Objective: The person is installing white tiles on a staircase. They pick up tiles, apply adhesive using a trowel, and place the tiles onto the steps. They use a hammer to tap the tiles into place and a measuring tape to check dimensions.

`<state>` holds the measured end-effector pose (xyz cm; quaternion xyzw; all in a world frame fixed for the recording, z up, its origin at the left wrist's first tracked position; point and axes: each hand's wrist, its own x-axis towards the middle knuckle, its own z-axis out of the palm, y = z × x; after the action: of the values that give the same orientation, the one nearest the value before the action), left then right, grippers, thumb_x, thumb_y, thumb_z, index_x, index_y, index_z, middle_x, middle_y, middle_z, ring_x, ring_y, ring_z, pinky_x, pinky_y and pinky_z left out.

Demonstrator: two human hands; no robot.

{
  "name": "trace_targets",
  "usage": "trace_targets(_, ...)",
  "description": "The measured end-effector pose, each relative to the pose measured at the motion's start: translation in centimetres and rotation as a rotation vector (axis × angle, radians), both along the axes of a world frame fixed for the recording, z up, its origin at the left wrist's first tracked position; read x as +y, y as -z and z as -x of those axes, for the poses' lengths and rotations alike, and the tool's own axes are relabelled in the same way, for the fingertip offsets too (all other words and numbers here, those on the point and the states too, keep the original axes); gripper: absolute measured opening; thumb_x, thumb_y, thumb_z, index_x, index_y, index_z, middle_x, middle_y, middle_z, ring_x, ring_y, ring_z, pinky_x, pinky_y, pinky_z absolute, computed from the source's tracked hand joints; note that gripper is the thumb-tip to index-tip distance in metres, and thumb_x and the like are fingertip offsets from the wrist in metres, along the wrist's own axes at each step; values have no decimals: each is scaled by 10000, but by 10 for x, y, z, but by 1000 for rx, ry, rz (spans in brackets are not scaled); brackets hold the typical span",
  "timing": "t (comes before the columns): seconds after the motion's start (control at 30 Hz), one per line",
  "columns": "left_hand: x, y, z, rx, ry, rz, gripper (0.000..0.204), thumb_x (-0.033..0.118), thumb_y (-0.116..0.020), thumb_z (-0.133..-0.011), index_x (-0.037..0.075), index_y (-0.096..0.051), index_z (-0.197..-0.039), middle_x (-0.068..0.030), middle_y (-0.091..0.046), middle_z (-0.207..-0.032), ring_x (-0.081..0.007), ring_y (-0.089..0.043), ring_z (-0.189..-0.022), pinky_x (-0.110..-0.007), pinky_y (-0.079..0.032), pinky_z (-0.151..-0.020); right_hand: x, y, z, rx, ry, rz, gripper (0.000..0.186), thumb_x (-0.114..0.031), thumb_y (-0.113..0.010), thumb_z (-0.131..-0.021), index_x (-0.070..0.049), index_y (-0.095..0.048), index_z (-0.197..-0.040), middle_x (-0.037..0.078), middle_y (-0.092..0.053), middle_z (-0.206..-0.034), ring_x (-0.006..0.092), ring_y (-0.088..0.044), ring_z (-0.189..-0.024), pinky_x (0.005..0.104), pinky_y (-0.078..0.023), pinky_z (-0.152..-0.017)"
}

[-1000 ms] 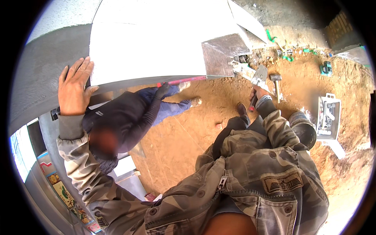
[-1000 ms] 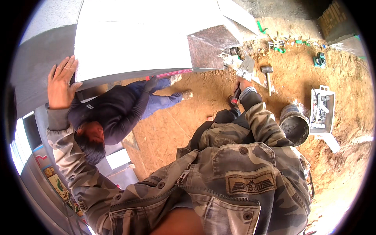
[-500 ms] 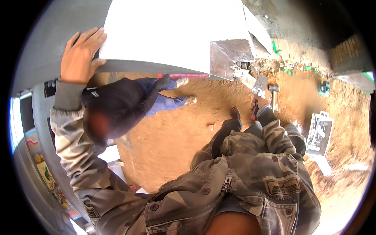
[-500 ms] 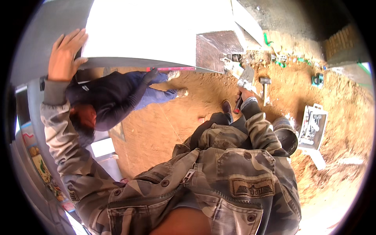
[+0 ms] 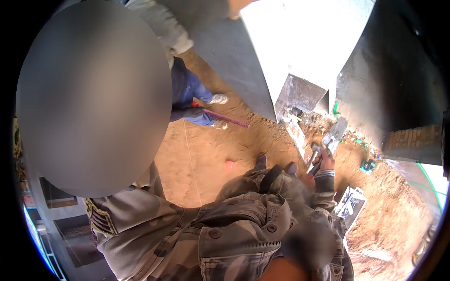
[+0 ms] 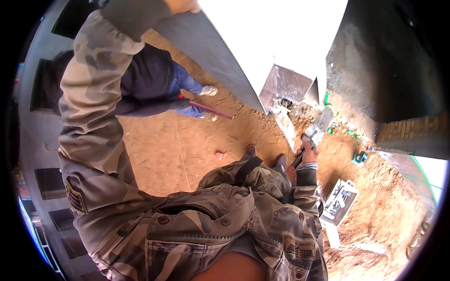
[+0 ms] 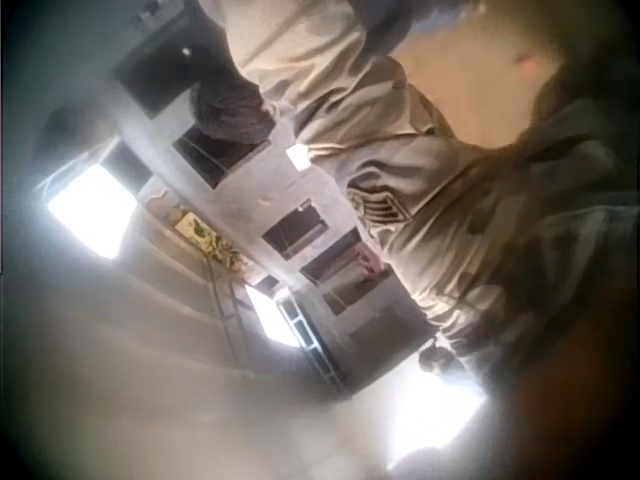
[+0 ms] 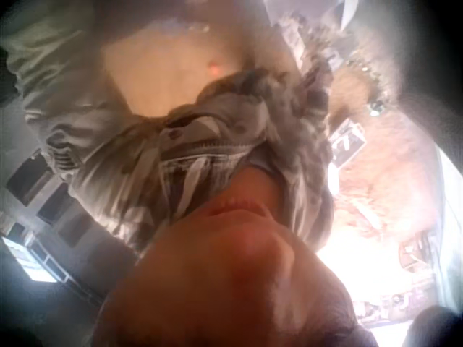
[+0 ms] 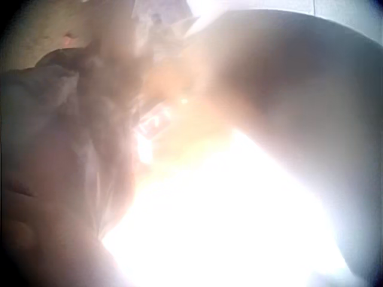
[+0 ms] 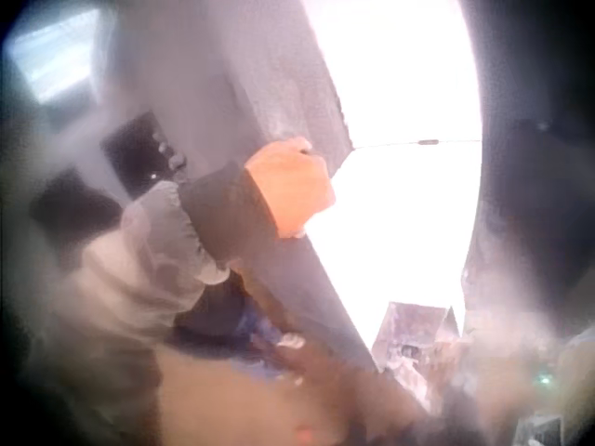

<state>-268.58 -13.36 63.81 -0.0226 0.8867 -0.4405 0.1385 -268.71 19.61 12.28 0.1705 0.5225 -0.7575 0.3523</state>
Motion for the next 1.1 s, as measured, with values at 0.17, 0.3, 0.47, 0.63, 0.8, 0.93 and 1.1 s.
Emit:
trace_targets(0.17, -14, 4, 0, 118, 85, -87, 313, 225, -752, -735, 110, -714, -1024, -111, -694, -1118, -195, -577, -1174, -407, -337, -1101, -68, -125, -2, 510, 131, 162, 149, -119, -691, -895, -84, -561, -959, 6, -513, -662, 108, -483, -533, 267, -422, -500)
trace_targets(0.3, -28, 4, -14, 175, 125, -137, 288, 230, -742, -745, 126, -721, -1012, -95, -697, -1105, -190, -580, -1164, -410, -325, -1111, -141, -200, 5, 553, -23, 321, 120, -97, -705, -875, -72, -605, -938, -11, -489, -675, 108, -446, -538, 291, -409, -514)
trace_targets(0.47, -42, -5, -34, 220, 172, -169, 257, 238, -729, -758, 146, -729, -998, -75, -702, -1089, -184, -584, -1151, -413, -310, -1123, -232, -254, 25, 658, 27, 495, 260, -90, -735, -861, -28, -584, -1063, 16, -531, -738, 113, -475, -583, 307, -448, -560)
trace_targets(0.63, -39, -7, -55, 252, 224, -188, 228, 245, -717, -770, 165, -737, -983, -55, -706, -1074, -178, -588, -1138, -417, -296, -1135, -264, -290, 12, 762, 79, 454, 461, -84, -752, -837, 32, -527, -1223, 45, -541, -729, 134, -486, -585, 311, -457, -567)
trace_targets(0.8, -29, -8, -70, 300, 296, -221, 202, 252, -704, -783, 185, -745, -969, -34, -710, -1058, -172, -591, -1126, -420, -281, -1148, -266, -284, 22, 968, 38, 192, 324, -47, -695, -833, 6, -580, -1131, 43, -527, -668, 127, -500, -563, 276, -439, -546)
trace_targets(0.93, -24, 1, -76, 280, 303, -263, 183, 258, -694, -793, 201, -751, -957, -18, -714, -1045, -167, -594, -1116, -423, -269, -1158, -271, -281, -1, 1303, 34, 66, 96, -37, -638, -843, -10, -640, -935, 25, -533, -690, 111, -530, -585, 263, -437, -553)
trace_targets(1.1, -9, 5, -66, 271, 371, -285, 164, 266, -682, -806, 220, -759, -943, 2, -718, -1029, -161, -598, -1103, -426, -254, -1170, -262, -279, 14, 1448, 50, -7, 266, -61, -699, -761, -69, -690, -1026, 187, -709, -903, 438, -653, -946, 471, -501, -837)
